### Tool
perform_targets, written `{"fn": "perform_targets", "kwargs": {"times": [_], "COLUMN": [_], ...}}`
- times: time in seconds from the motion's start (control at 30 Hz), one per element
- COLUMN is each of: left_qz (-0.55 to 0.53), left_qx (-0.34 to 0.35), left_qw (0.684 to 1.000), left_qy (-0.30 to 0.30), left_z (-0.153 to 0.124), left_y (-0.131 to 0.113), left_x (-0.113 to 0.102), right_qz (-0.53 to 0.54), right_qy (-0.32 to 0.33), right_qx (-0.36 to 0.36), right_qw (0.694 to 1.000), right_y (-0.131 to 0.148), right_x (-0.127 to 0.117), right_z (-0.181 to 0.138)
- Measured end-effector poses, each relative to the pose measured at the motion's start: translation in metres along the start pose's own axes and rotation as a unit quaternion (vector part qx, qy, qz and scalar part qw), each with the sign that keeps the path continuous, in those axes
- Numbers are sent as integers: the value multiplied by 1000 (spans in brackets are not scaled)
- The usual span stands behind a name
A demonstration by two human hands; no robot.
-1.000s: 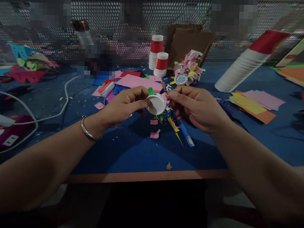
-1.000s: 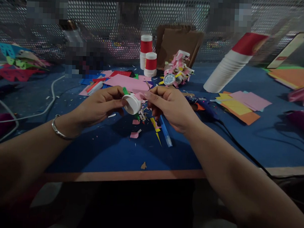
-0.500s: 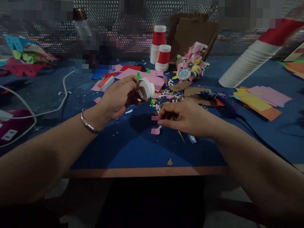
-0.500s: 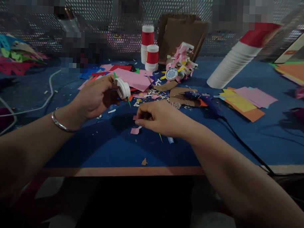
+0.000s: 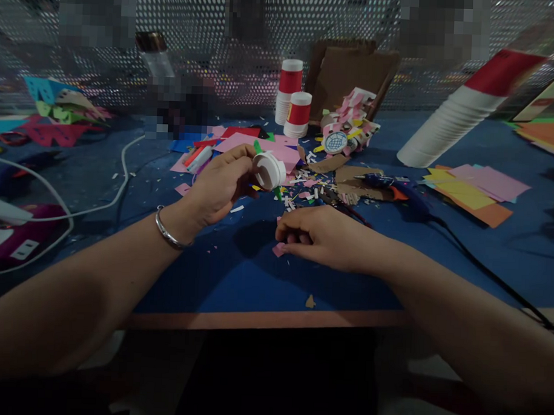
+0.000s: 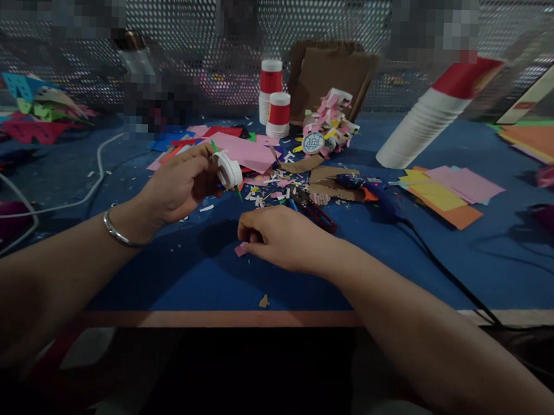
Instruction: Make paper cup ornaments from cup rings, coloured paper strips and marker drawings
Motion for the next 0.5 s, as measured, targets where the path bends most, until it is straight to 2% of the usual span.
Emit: {"fn": "perform_targets", "kwargs": {"times": [0.27, 0.5], "left_qz": [-13, -20], "left_qx": [-1, 4], "left_qw": [1000, 1000], "left_qy": [-23, -11], "left_z": [-1, -1], "left_y": [-2, -1], "left_x": [1, 0], "right_qz": [-31, 16], "right_qy": [11, 14], "right_qx": [-17, -32], "right_qw": [999, 999], "right_y": [1, 7], "right_x": [3, 4], "right_z": [0, 0]}}
Point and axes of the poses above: each hand's wrist, its own z-axis towards the middle knuckle, its own x-axis out of the palm, y = z × x, the point moved 7 cm from there along z, towards the middle knuckle
